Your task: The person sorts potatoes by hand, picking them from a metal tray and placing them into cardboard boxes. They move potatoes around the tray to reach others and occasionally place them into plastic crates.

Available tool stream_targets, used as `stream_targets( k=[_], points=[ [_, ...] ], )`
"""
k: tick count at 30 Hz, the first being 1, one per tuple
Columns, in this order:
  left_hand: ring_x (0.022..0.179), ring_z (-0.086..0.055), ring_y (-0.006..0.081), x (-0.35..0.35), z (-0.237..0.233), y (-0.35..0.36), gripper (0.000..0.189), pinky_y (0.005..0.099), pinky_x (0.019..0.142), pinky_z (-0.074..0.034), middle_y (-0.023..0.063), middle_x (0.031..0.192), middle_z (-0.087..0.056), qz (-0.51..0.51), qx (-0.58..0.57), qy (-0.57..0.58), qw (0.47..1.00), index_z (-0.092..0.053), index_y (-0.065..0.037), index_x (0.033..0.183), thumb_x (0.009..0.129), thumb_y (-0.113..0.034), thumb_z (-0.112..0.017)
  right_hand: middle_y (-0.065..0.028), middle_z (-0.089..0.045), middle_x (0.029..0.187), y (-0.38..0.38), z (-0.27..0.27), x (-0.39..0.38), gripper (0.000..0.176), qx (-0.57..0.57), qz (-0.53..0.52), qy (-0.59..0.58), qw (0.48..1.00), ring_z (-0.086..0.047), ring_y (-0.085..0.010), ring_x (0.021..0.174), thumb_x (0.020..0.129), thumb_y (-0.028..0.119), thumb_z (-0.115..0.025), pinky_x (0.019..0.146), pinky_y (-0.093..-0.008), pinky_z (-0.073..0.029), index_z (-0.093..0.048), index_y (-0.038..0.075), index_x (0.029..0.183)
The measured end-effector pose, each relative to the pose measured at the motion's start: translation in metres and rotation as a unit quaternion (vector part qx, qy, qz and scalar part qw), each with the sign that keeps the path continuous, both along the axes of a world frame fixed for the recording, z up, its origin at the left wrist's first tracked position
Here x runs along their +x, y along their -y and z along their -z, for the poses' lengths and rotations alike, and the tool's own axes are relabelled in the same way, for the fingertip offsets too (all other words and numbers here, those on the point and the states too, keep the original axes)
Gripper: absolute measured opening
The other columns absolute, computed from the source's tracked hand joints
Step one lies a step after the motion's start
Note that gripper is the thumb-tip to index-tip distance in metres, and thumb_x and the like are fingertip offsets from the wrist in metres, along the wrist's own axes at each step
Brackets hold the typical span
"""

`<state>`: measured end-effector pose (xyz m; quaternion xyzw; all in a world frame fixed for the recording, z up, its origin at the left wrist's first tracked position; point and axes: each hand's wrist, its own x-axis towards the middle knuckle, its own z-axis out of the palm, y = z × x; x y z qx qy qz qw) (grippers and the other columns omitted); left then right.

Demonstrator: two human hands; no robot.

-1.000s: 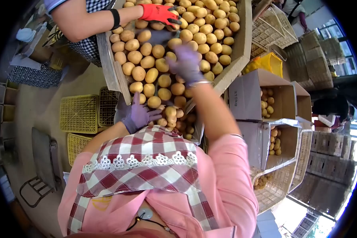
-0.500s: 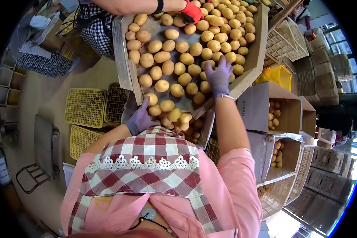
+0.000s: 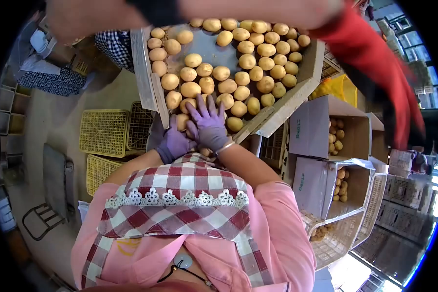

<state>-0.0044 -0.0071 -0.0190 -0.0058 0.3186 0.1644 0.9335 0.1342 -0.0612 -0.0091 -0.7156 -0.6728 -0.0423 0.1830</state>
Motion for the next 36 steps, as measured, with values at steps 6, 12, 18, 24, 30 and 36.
stream_targets(
  k=[6, 12, 18, 24, 30, 36],
  points=[
    [0.12, -0.045, 0.0284, -0.009, 0.041, -0.007, 0.059, 0.0492, 0.102, -0.036, 0.0109, 0.13, -0.046, 0.039, -0.032, -0.042, 0.998, -0.035, -0.01, 0.135, 0.091, -0.048, -0.049, -0.0185, -0.025, 0.149, -0.002, -0.013, 0.01, 0.07, -0.005, 0.092, -0.039, 0.995, -0.02, -0.0441, 0.136, 0.083, 0.047, -0.056, 0.106, -0.064, -0.013, -0.032, 0.02, 0.143],
    [0.133, -0.029, 0.0366, -0.004, -0.006, 0.0, 0.082, 0.0616, 0.107, -0.025, 0.0161, 0.147, -0.023, 0.091, 0.044, -0.05, 0.994, -0.019, -0.012, 0.144, 0.085, -0.062, -0.049, -0.0131, -0.015, 0.154, -0.044, -0.032, 0.027, 0.067, -0.133, 0.231, -0.048, 0.963, -0.01, -0.0481, 0.138, 0.088, 0.048, -0.047, 0.1, -0.0745, -0.009, -0.025, 0.024, 0.146],
    [0.128, -0.036, 0.0286, 0.001, 0.038, -0.006, 0.098, 0.042, 0.102, -0.042, 0.021, 0.14, -0.029, 0.183, 0.373, 0.034, 0.909, 0.007, -0.011, 0.138, 0.081, -0.019, -0.072, -0.0115, -0.019, 0.153, -0.005, -0.005, 0.014, 0.062, -0.095, 0.148, -0.038, 0.984, -0.011, -0.0495, 0.137, 0.087, 0.047, -0.048, 0.103, -0.0695, -0.009, -0.033, 0.024, 0.143],
    [0.136, -0.024, 0.032, 0.035, -0.025, -0.009, 0.075, 0.0575, 0.105, -0.031, 0.0119, 0.148, -0.021, 0.017, -0.028, -0.047, 0.998, -0.021, -0.019, 0.144, 0.088, -0.069, -0.03, -0.0207, -0.032, 0.144, -0.06, -0.059, 0.034, 0.042, -0.064, -0.016, -0.063, 0.996, -0.058, -0.0339, 0.106, 0.079, 0.03, -0.066, 0.088, -0.0404, -0.049, -0.057, 0.013, 0.116],
    [0.125, -0.037, 0.0409, 0.025, 0.001, -0.012, 0.084, 0.0513, 0.101, -0.039, 0.0222, 0.145, -0.024, 0.076, -0.014, 0.01, 0.997, -0.019, -0.015, 0.145, 0.085, -0.074, -0.027, -0.0275, -0.025, 0.143, -0.123, -0.083, 0.038, 0.059, -0.289, 0.027, -0.008, 0.957, -0.06, -0.0386, 0.1, 0.066, 0.039, -0.078, 0.085, -0.0445, -0.051, -0.058, 0.015, 0.115],
    [0.119, -0.042, 0.0438, 0.024, -0.02, -0.004, 0.101, 0.049, 0.1, -0.041, 0.0277, 0.14, -0.027, 0.073, -0.048, -0.018, 0.996, -0.019, -0.009, 0.144, 0.076, -0.083, -0.031, -0.0176, -0.044, 0.129, -0.136, -0.09, 0.043, 0.065, -0.38, -0.039, 0.055, 0.923, -0.054, -0.0332, 0.113, 0.067, 0.044, -0.078, 0.09, -0.0407, -0.049, -0.056, 0.02, 0.123]
  ],
)
